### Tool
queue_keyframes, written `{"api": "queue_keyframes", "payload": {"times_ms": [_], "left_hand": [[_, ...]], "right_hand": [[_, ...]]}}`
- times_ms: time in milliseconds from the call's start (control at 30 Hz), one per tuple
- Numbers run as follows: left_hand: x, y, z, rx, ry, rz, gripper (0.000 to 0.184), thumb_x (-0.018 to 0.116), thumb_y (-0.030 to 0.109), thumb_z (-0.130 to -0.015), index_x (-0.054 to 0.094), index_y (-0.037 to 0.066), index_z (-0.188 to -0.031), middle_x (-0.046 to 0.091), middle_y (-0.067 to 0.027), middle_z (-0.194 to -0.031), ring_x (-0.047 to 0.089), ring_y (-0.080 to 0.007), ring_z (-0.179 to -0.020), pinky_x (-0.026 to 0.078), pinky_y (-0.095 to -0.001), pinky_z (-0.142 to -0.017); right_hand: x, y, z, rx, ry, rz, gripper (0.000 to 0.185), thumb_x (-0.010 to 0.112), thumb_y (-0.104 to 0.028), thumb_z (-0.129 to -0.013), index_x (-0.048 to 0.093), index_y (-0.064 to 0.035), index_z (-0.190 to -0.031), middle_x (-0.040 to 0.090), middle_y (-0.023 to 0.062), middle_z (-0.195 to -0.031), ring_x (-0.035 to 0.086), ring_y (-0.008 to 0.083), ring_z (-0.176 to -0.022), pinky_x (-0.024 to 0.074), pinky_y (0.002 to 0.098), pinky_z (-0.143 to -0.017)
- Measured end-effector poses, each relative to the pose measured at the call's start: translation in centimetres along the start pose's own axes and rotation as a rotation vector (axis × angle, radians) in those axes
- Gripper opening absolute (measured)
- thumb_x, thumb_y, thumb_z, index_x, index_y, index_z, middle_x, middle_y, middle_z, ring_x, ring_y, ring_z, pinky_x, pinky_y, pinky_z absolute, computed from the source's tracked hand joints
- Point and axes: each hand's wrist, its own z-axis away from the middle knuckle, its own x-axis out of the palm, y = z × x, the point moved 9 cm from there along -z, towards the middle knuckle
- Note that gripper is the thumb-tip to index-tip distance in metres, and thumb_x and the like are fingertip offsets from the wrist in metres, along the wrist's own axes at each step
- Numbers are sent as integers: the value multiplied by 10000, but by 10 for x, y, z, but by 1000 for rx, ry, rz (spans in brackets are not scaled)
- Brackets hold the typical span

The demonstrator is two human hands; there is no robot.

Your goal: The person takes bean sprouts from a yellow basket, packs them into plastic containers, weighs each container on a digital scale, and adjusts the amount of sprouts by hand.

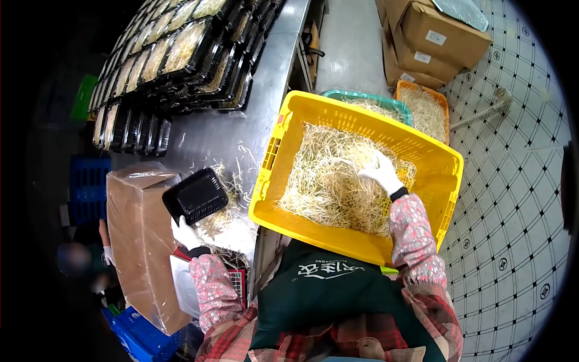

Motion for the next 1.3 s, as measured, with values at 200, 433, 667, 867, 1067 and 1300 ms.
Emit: {"api": "queue_keyframes", "payload": {"times_ms": [200, 433, 667, 867, 1067, 1300], "left_hand": [[146, 169, 119, 622, -506, -196, 448, 461, -11, -855, 575, -29, -1288, 659, -194, -1165, 654, -302, -1016, 504, -358, -947], [279, 128, 270, 213, -1020, 249, 559, 424, -32, -829, 520, 0, -1379, 687, -186, -1054, 670, -215, -608, 574, -317, -540], [233, 68, 275, -436, -879, 494, 508, 423, -24, -853, 526, 20, -1348, 678, -133, -1096, 691, -234, -675, 604, -316, -503], [209, 46, 266, -546, -730, 543, 534, 343, -49, -898, 465, 30, -1411, 655, -160, -1161, 701, -286, -685, 616, -336, -508], [167, 65, 265, -440, -644, 646, 556, 382, -36, -884, 427, 19, -1436, 645, -174, -1143, 695, -284, -673, 625, -345, -542], [40, 49, 209, -343, -411, 821, 515, 413, 1, -917, 423, 20, -1431, 641, -163, -1184, 714, -270, -836, 633, -363, -588]], "right_hand": [[-6, -142, 35, -185, -214, -251, 824, 915, -129, -622, 534, 16, -1338, 640, 74, -1228, 574, 163, -1140, 428, 333, -1044], [54, -181, 41, -420, -297, 502, 941, 842, -252, -708, 367, -31, -1489, 483, 226, -1436, 478, 347, -1314, 350, 383, -1137], [-25, -164, 60, -213, -41, -167, 574, 690, -65, -881, 486, -20, -1415, 580, 120, -1356, 567, 201, -1229, 450, 338, -1050], [7, -177, 59, -375, -30, -21, 318, 696, -64, -877, 669, -25, -1192, 692, 93, -1146, 634, 165, -1080, 488, 302, -950], [134, -222, 95, -701, -546, 285, 157, 681, -173, -890, 719, -43, -969, 698, 133, -886, 675, 273, -829, 531, 363, -775], [242, -278, 119, -855, -817, 168, 165, 655, -149, -913, 727, -43, -1018, 707, 142, -911, 672, 287, -867, 522, 357, -801]]}}
